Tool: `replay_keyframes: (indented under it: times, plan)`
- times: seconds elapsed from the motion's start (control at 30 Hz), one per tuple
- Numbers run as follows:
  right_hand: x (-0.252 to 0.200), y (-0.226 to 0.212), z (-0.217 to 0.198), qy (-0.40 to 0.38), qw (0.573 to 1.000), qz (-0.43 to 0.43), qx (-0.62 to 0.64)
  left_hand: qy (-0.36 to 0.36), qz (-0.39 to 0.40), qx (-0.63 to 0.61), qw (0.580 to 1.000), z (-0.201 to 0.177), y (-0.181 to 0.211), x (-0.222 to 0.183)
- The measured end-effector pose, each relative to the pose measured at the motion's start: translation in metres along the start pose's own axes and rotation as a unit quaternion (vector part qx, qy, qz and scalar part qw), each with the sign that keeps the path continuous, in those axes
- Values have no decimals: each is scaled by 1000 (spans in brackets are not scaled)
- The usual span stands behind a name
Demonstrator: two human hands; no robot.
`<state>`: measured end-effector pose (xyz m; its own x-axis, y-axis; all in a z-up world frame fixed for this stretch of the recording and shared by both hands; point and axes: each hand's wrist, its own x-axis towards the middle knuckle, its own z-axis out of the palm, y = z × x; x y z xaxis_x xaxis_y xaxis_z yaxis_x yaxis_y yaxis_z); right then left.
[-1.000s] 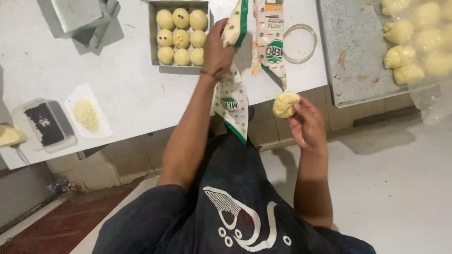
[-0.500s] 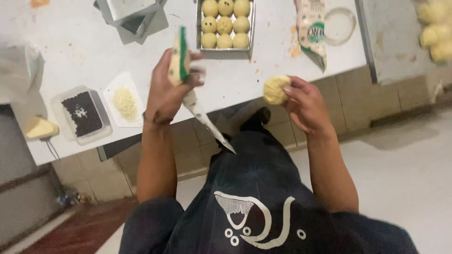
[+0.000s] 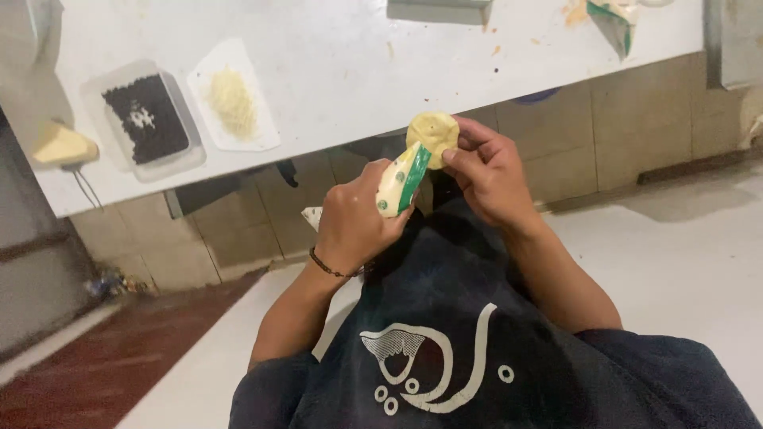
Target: Shaping dough into small balls and arranging them in a baking tray
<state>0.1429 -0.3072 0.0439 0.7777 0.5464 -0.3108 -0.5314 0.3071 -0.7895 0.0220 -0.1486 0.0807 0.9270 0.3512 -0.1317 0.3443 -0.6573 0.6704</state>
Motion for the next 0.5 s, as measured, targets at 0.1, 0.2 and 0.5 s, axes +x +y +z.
replay_keyframes:
  times: [0.1, 0.2, 0.5]
  plan:
    - [13, 3, 0, -16, 1000, -5, -19, -33, -12, 36, 999, 7, -6, 1]
    - [30, 2, -7, -50, 998, -4, -49, -35, -27, 12, 999, 10, 4, 11]
    - [100, -27, -30, -96, 991, 33, -87, -32, -104, 64, 992, 9, 41, 72]
